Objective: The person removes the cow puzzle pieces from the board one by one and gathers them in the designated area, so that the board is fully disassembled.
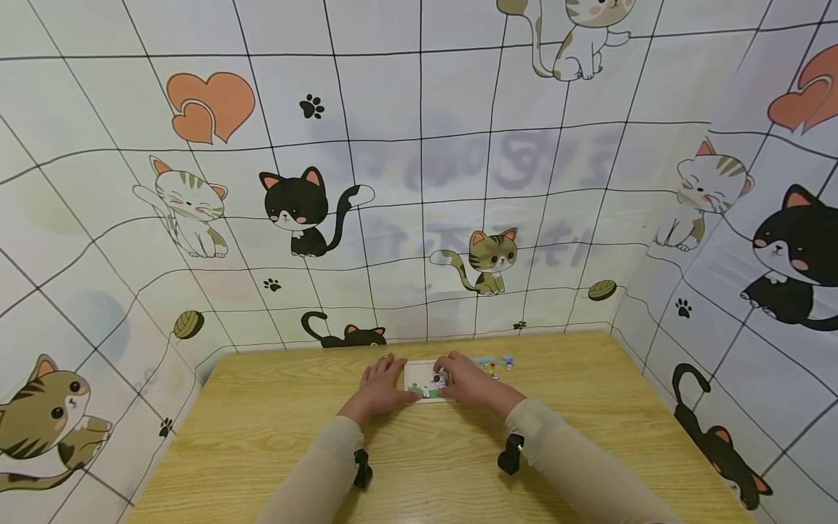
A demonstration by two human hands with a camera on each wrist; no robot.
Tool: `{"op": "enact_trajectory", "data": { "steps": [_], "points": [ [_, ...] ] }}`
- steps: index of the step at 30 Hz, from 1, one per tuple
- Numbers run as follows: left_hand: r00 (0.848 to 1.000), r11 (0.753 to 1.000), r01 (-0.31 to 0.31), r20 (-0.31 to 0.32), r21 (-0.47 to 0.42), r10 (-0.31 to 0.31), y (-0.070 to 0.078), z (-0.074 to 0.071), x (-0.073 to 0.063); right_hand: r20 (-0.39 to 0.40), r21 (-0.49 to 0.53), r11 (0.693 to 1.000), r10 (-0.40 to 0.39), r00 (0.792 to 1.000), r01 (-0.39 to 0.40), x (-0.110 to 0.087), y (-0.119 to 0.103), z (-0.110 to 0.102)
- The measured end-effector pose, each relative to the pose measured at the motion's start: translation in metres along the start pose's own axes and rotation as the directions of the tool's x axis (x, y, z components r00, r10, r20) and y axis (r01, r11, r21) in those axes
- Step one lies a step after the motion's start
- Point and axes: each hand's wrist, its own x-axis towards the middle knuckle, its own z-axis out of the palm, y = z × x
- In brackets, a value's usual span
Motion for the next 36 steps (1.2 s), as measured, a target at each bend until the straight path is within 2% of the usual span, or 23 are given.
{"op": "enact_trajectory", "data": {
  "steps": [10,17,23,29,36],
  "points": [
    [1.0,1.0,-0.014,0.005,0.021,0.014,-0.013,0.009,0.009,-0.008,-0.022,1.0,0.015,1.0,-0.015,0.002,0.002,0.0],
    [1.0,1.0,0.0,0.005,0.002,0.0,-0.009,0.005,0.007,-0.024,-0.05,0.998,-0.027,0.999,0.026,0.003,-0.003,-0.007],
    [1.0,1.0,-0.001,-0.004,0.021,0.001,-0.009,0.008,0.008,-0.009,-0.063,0.998,-0.017,1.0,0.016,0.004,-0.002,-0.009],
    [1.0,1.0,0.007,0.005,-0.009,-0.007,-0.006,0.003,0.005,-0.008,-0.102,0.994,-0.026,1.0,0.025,0.004,0.002,-0.008],
    [1.0,1.0,0.004,-0.001,0.011,-0.004,-0.021,0.012,0.016,-0.048,-0.109,0.993,-0.051,0.998,0.045,0.0,0.007,-0.005]
  ]
}}
